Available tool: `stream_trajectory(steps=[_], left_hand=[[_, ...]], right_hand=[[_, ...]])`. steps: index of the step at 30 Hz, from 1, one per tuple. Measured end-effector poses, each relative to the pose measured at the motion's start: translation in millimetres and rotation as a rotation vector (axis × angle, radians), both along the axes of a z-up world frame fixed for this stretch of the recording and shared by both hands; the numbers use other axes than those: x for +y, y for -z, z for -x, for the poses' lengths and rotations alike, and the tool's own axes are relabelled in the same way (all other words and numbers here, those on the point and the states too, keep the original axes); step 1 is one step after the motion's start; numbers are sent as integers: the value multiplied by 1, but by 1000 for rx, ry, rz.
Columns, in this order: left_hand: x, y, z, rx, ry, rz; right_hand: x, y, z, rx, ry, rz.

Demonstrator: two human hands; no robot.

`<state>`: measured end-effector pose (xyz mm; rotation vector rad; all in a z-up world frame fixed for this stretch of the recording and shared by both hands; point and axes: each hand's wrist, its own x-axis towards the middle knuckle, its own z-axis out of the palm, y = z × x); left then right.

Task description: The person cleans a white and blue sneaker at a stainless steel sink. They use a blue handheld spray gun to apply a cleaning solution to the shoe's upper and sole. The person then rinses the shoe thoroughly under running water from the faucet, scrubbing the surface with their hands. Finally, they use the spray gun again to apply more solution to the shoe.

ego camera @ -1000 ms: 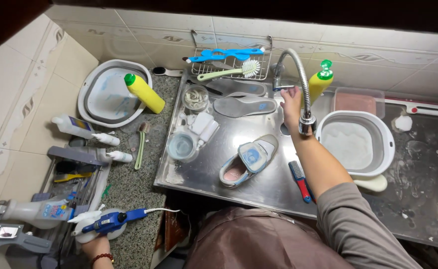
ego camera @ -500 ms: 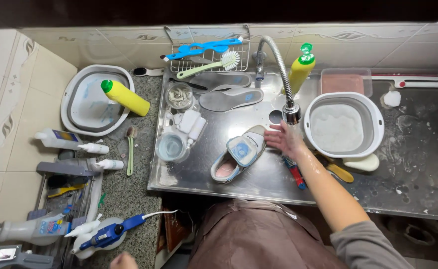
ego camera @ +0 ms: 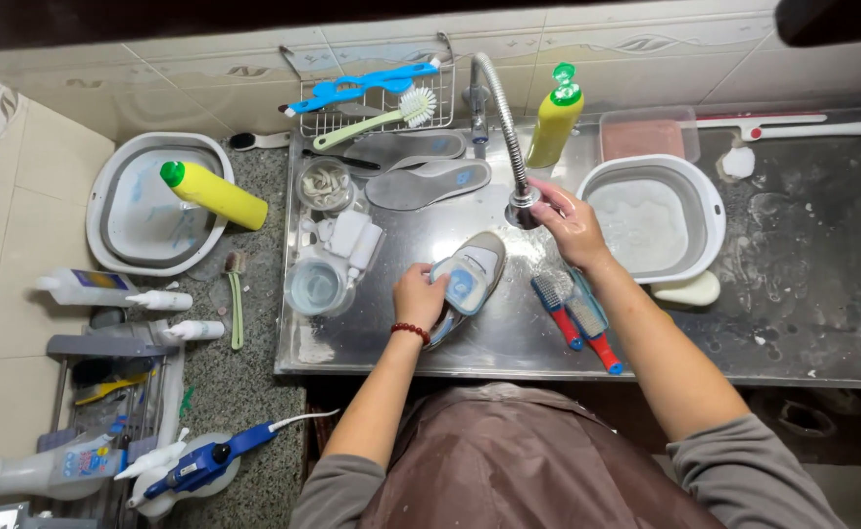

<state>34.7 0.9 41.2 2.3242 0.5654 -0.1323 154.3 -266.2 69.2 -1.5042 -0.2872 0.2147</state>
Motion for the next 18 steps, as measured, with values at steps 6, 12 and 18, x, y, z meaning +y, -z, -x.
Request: stream_trajectory(steps=[6,12,18], left_hand=[[-6,49,1,-71,-118,774],[-22,77,-16,-108,-288,1417],[-47,80,-43,-181,-412,1231]], right_hand=[[73,-44,5,105,-281,132],[74,-40,13,94,-269,207],[58,34,83,-346,-113,322]])
